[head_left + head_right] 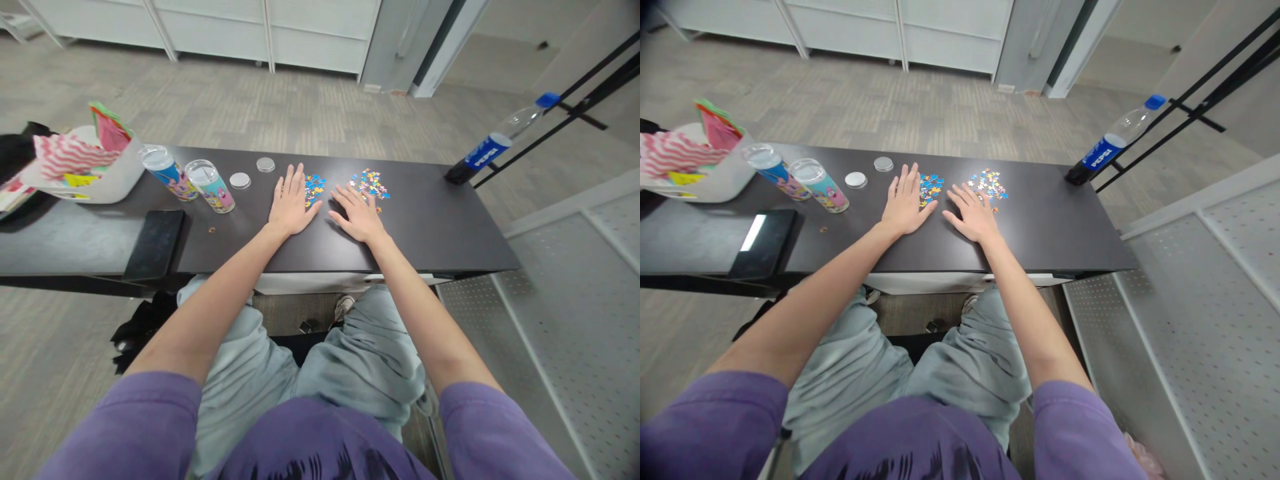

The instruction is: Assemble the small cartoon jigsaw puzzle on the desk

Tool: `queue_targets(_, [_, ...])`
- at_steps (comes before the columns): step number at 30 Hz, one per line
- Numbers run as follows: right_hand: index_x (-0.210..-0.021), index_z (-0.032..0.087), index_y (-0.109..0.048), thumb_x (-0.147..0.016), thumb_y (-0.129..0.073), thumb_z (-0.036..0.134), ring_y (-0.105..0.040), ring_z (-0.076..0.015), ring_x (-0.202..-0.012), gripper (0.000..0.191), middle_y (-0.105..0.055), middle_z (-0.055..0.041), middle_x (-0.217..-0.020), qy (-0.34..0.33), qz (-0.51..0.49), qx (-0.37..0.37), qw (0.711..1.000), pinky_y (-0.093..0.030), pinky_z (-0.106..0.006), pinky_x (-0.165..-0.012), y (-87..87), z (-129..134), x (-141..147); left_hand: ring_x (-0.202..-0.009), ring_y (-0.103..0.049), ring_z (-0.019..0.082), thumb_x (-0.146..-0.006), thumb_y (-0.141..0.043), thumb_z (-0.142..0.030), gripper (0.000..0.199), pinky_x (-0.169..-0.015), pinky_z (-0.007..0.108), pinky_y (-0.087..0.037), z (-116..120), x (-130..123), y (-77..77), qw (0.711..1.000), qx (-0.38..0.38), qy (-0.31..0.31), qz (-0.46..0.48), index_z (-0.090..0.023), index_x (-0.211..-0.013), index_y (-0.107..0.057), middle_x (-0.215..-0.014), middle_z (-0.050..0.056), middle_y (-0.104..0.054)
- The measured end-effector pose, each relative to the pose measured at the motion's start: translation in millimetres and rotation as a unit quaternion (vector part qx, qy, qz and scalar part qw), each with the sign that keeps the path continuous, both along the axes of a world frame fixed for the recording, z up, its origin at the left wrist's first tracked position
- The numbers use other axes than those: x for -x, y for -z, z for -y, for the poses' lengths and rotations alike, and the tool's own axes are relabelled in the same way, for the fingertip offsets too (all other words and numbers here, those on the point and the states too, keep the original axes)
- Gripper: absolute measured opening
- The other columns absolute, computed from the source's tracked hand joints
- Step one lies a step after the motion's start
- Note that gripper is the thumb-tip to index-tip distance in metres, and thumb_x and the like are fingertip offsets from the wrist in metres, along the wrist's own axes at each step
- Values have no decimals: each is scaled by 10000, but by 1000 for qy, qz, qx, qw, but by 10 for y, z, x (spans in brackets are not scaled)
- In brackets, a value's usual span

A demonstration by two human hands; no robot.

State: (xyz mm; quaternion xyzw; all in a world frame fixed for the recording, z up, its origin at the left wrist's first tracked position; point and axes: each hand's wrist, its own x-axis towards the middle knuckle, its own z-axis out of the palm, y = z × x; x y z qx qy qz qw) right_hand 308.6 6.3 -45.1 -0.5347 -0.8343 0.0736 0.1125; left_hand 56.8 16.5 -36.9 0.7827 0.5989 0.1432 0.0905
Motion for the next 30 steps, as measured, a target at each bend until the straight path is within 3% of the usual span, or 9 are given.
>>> queue_targets(2, [-1992, 231, -615, -1302, -599, 577, -395, -418, -2006, 773, -482, -130, -2103, -8, -2, 8, 1000, -255, -757, -1635, 4, -53, 32, -2063, -66, 421, -1264, -529, -552, 1000, -1678, 646, -110, 173, 125, 21, 1000, 8, 20, -3, -35, -2073, -247, -2186, 215, -101])
queue_targets(5, [-2003, 247, -602, -1302, -594, 569, -400, -421, -2003, 771, -454, -126, -2116, -19, -6, 19, 1000, -271, -769, -1623, -5, -149, 140, -2058, -123, 414, -1266, -579, -542, 923, -1678, 632, -163, 407, 296, 42, 998, 21, 67, -6, -111, -2060, -383, -2177, 180, -227])
queue_targets(9, [-2014, 258, -595, -1304, -607, 533, -393, -428, -2006, 761, -432, -124, -2128, -9, 2, 35, 999, -269, -786, -1620, -41, -256, 311, -2053, -146, 431, -1275, -605, -586, 870, -1679, 656, -175, 536, 383, 63, 995, 31, 95, 5, -156, -2024, -496, -2166, 160, -284])
queue_targets(17, [-2001, 310, -618, -1331, -579, 613, -390, -413, -2006, 736, -451, -97, -2129, -2, 21, 35, 999, -246, -755, -1635, -21, -313, 297, -2034, -206, 494, -1196, -784, -643, 975, -1646, 736, -287, 420, 376, 159, 993, 22, 84, 83, -158, -1998, -518, -2150, 195, -328])
queue_targets(20, [-1972, 314, -660, -1332, -577, 621, -396, -406, -2003, 715, -463, -92, -2127, 0, 21, 25, 999, -250, -742, -1634, 1, -316, 275, -2026, -232, 491, -1209, -778, -582, 908, -1611, 772, -356, 384, 425, 222, 990, 9, 71, 118, -197, -1988, -512, -2145, 208, -345])
queue_targets(25, [-1946, 316, -691, -1292, -646, 696, -433, -436, -1981, 758, -486, -117, -2115, 6, 10, 12, 1000, -307, -758, -1610, 48, -337, 256, -1928, -436, 460, -1124, -910, -454, 870, -1615, 686, -390, 307, 554, 285, 986, -18, 59, 155, -186, -1882, -576, -2006, 268, -511])
queue_targets(30, [-1970, 305, -660, -1255, -706, 721, -440, -455, -1972, 828, -480, -134, -2120, -3, -3, -1, 1000, -340, -736, -1598, 78, -329, 215, -1682, -671, 470, -1024, -980, -347, 705, -1504, 660, -529, 111, 654, 143, 987, -25, 70, 146, -178, -1665, -740, -1714, 226, -727])
